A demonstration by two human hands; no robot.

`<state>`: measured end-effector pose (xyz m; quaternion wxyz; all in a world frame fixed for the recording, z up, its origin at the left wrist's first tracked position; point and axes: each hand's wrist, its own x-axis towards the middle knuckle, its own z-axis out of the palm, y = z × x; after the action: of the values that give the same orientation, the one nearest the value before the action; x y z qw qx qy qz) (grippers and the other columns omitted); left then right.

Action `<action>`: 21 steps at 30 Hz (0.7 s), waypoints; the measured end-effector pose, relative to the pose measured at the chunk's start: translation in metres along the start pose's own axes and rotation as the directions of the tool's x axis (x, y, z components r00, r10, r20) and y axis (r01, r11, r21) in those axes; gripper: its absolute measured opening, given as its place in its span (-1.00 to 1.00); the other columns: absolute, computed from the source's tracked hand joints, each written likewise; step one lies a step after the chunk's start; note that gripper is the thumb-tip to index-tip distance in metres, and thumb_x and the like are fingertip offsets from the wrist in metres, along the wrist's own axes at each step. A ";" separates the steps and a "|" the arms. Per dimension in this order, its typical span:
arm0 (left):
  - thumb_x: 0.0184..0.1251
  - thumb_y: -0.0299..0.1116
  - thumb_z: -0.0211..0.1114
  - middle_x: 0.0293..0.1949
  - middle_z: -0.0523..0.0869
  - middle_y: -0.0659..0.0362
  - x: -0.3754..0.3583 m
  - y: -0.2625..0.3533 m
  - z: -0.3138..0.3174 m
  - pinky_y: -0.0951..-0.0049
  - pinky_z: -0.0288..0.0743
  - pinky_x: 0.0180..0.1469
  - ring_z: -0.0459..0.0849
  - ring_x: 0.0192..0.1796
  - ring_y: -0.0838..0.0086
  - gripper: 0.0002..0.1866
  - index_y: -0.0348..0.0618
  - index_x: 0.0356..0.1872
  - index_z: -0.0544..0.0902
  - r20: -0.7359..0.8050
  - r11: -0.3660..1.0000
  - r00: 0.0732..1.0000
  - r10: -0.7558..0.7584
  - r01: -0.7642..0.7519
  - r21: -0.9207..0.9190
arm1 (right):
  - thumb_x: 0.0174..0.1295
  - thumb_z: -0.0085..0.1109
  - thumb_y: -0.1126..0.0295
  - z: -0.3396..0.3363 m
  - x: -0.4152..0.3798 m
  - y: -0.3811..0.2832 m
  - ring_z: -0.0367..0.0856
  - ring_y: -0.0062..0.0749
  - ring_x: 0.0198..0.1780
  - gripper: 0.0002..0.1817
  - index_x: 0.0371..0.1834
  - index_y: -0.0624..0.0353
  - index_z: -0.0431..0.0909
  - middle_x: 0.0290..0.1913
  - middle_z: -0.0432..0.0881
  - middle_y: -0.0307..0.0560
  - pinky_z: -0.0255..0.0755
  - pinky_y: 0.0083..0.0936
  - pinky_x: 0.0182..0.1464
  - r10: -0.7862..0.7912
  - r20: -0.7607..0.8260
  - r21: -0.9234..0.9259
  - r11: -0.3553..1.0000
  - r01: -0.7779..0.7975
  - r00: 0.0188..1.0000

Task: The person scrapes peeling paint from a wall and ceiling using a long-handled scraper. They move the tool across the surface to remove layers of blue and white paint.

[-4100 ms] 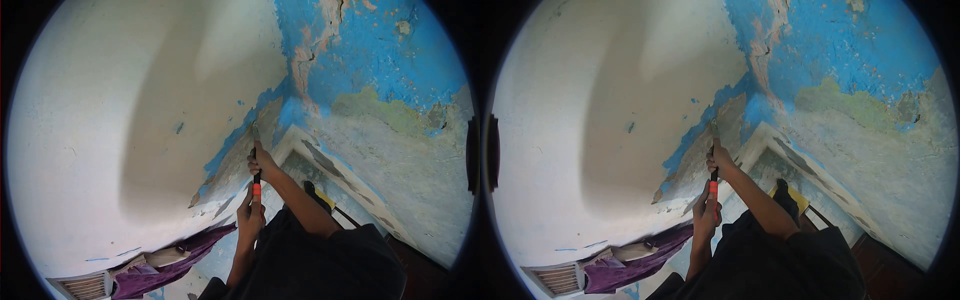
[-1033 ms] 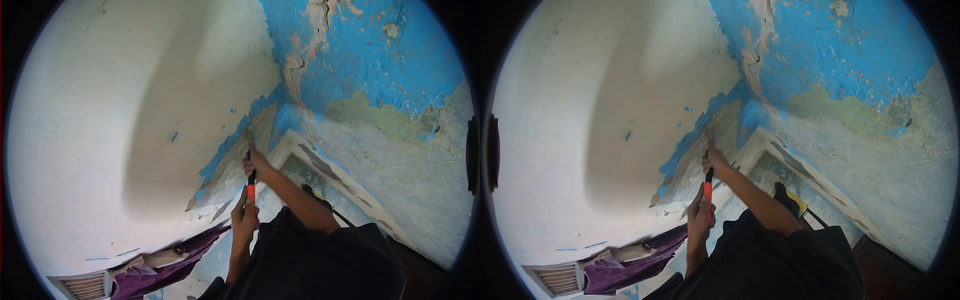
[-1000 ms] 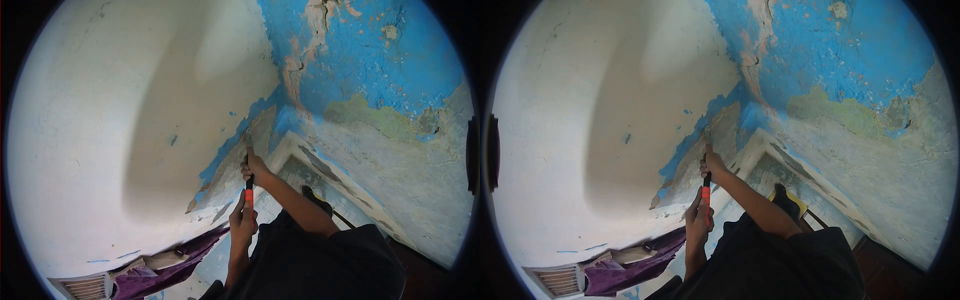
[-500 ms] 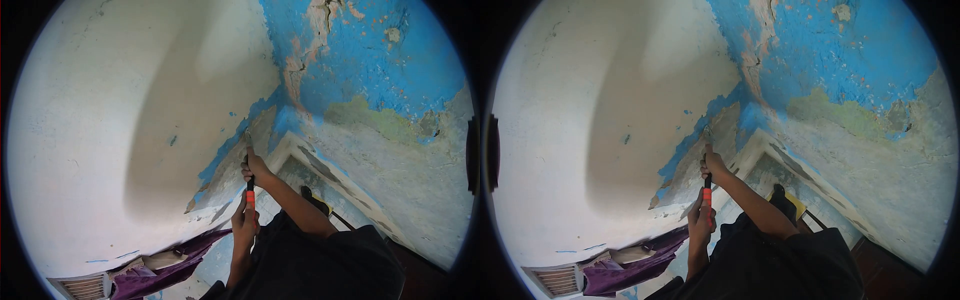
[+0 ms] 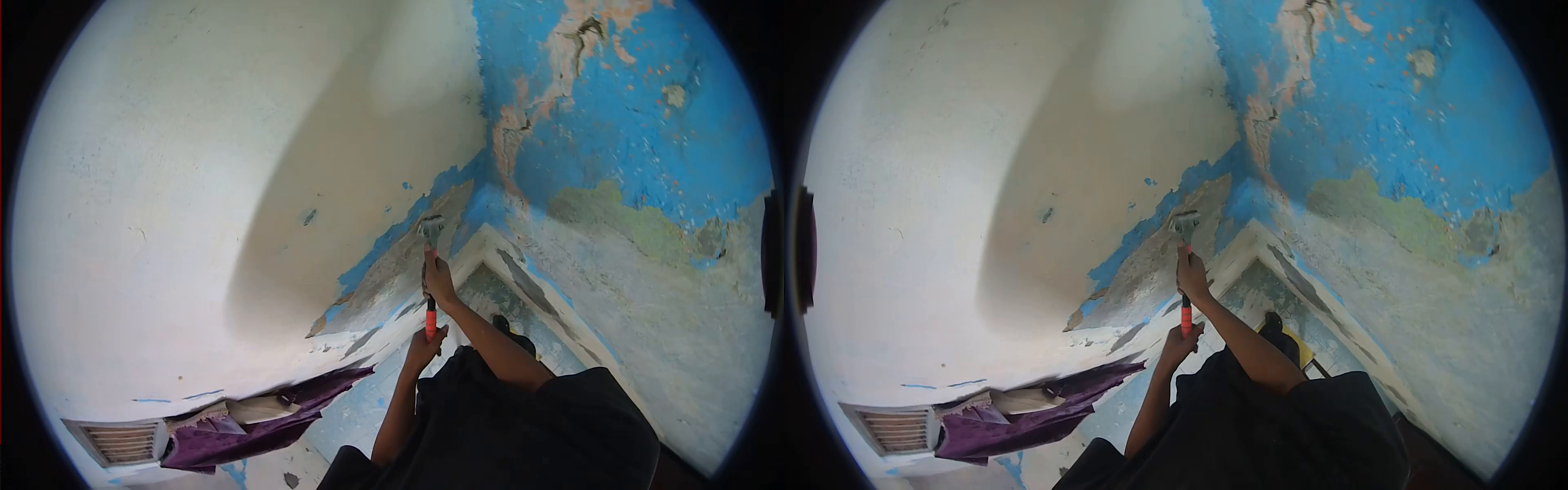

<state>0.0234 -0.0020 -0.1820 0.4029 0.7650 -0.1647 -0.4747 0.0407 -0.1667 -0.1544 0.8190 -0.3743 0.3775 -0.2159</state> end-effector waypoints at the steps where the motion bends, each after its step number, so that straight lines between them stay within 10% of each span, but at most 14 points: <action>1: 0.24 -0.04 0.22 -0.64 0.48 0.28 0.019 -0.016 0.008 0.55 0.29 -0.57 0.44 -0.65 0.61 -0.60 -0.26 -0.36 0.55 0.003 0.998 0.998 -0.065 0.065 0.005 | 0.26 -0.04 -0.13 -0.003 0.005 0.011 0.18 -0.58 -0.83 -0.45 -0.72 0.01 0.18 -0.80 0.17 -0.34 0.08 -0.52 -0.76 -0.049 -0.022 -0.076 0.996 0.047 0.999; 5: 0.21 -0.02 0.22 -0.59 0.57 0.21 0.084 -0.069 0.045 0.50 0.37 -0.48 0.52 -0.55 0.56 -0.57 -0.30 -0.43 0.55 0.058 0.970 0.998 0.005 0.010 -0.244 | 0.25 0.09 0.10 -0.014 0.017 0.030 0.35 -0.33 -0.75 -0.54 -0.67 0.20 0.32 -0.78 0.30 -0.17 0.20 -0.39 -0.62 -0.513 0.109 -0.550 0.683 0.481 0.852; 21: 0.23 -0.06 0.17 -0.46 0.62 0.14 0.135 -0.028 0.118 0.47 0.42 -0.40 0.57 -0.45 0.52 -0.58 -0.31 -0.24 0.50 0.014 0.916 0.999 0.044 -0.035 -0.400 | 0.15 0.07 0.43 -0.030 0.030 -0.003 0.56 0.16 -0.42 -0.86 -0.38 0.32 0.46 -0.62 0.51 0.21 0.40 -0.25 -0.47 -0.473 0.186 -0.752 0.496 0.435 0.861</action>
<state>-0.0147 -0.1248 -0.3100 0.5581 0.6577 -0.0844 -0.4988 0.0354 -0.2011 -0.1791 0.4829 -0.7683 0.3388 -0.2484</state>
